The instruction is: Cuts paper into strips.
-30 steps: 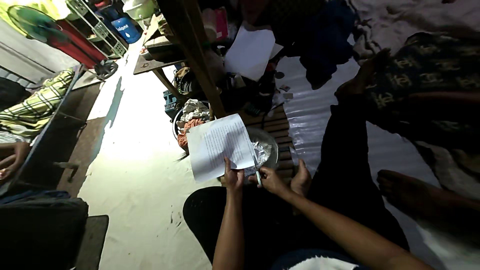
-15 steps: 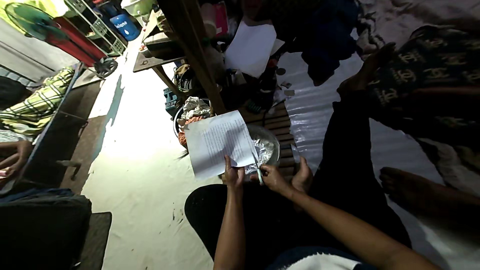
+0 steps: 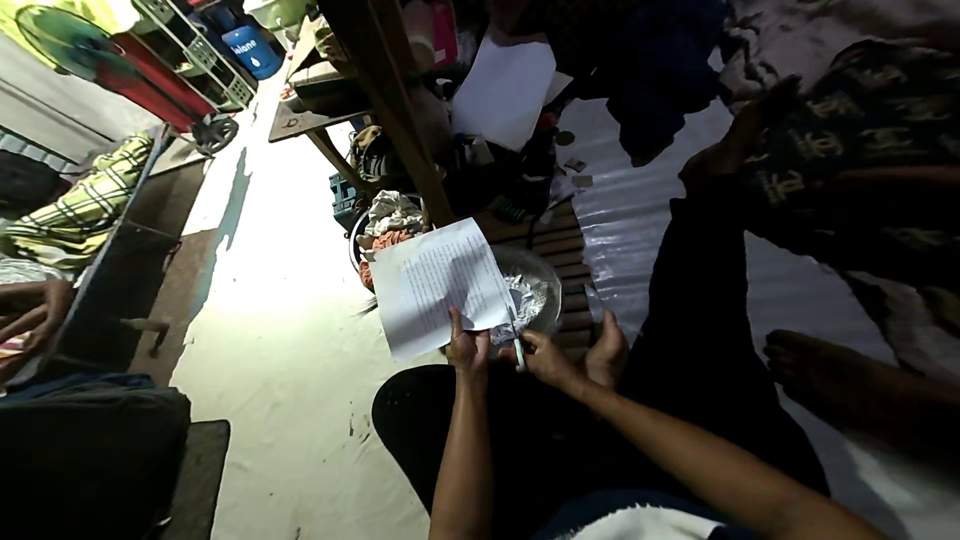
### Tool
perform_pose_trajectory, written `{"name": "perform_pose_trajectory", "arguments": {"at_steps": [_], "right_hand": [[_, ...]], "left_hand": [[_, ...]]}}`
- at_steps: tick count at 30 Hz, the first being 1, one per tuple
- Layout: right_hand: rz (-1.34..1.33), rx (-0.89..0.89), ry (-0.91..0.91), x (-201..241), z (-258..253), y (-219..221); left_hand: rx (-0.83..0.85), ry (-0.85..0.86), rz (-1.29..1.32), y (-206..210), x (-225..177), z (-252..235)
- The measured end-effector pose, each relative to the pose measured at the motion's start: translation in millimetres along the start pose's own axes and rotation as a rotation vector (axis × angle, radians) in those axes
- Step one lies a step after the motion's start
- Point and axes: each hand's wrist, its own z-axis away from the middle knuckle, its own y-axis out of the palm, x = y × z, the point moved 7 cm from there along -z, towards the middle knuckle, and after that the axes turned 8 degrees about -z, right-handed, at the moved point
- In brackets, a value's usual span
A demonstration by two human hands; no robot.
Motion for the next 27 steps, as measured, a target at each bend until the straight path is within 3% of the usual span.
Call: {"name": "perform_pose_trajectory", "arguments": {"at_steps": [15,27], "right_hand": [[0.022,-0.050,-0.106,2,3,-4],[-0.031,-0.039,0.028,5,-1,-11]], "left_hand": [[-0.017,0.002,-0.005,1,-1,2],[0.035,-0.048,-0.086,3,9,7]]}}
